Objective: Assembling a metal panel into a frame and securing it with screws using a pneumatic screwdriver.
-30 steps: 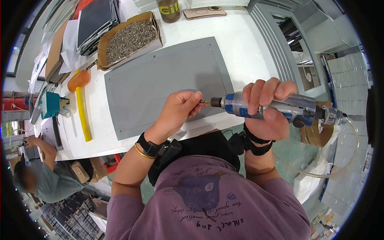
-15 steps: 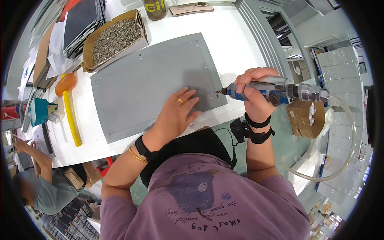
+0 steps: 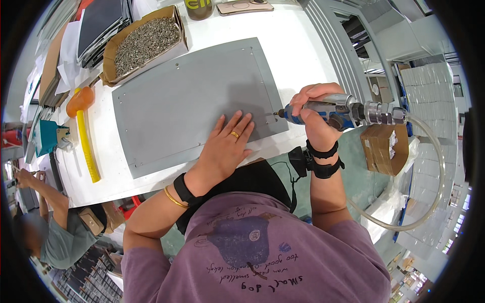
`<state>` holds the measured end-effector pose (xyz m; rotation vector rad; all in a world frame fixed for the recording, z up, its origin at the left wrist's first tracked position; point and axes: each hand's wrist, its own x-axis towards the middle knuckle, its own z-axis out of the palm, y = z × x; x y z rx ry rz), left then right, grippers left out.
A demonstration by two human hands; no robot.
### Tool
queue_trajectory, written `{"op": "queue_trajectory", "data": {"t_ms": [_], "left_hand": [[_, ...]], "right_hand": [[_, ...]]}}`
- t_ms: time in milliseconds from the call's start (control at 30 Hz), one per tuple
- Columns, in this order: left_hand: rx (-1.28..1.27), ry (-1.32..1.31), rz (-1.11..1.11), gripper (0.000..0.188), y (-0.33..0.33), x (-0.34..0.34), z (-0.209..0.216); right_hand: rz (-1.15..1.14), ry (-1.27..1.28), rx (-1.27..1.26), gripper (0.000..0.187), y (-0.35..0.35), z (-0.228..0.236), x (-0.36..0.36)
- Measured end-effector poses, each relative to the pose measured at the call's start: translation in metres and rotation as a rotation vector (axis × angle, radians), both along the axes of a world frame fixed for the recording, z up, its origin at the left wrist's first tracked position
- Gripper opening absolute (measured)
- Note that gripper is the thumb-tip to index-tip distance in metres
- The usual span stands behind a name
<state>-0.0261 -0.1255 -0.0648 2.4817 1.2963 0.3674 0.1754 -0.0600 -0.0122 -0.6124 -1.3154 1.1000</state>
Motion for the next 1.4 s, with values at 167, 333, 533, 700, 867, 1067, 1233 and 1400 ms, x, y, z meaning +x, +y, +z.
{"op": "queue_trajectory", "data": {"t_ms": [167,333,533,700,867,1067,1233,1400], "left_hand": [[-0.017,0.007,0.007,0.056,0.000,0.001,-0.002],[0.002,0.011,0.013,0.059,-0.001,0.004,-0.002],[-0.004,0.029,0.001,0.058,-0.003,0.004,-0.002],[0.009,0.020,0.002,0.056,-0.003,0.003,-0.004],[0.018,0.011,0.001,0.056,-0.004,0.002,-0.005],[-0.102,-0.198,0.007,0.050,0.006,-0.010,-0.013],[-0.513,-0.608,0.264,0.046,0.006,-0.029,0.022],[-0.030,-0.573,0.019,0.060,-0.036,-0.026,0.073]], "right_hand": [[0.027,-0.059,-0.003,0.030,0.003,-0.003,-0.005],[0.018,-0.041,-0.071,0.027,0.006,-0.001,-0.011],[-0.012,-0.033,-0.127,0.025,0.007,-0.001,-0.016],[-0.040,-0.066,-0.155,0.024,0.006,0.001,-0.020],[-0.081,-0.201,-0.078,0.024,0.004,0.004,-0.023],[-0.039,-0.001,-0.193,0.027,0.014,0.009,-0.008],[0.223,-0.105,-0.059,0.028,0.006,0.020,-0.004],[0.504,0.213,0.072,0.031,-0.021,0.021,-0.040]]}}
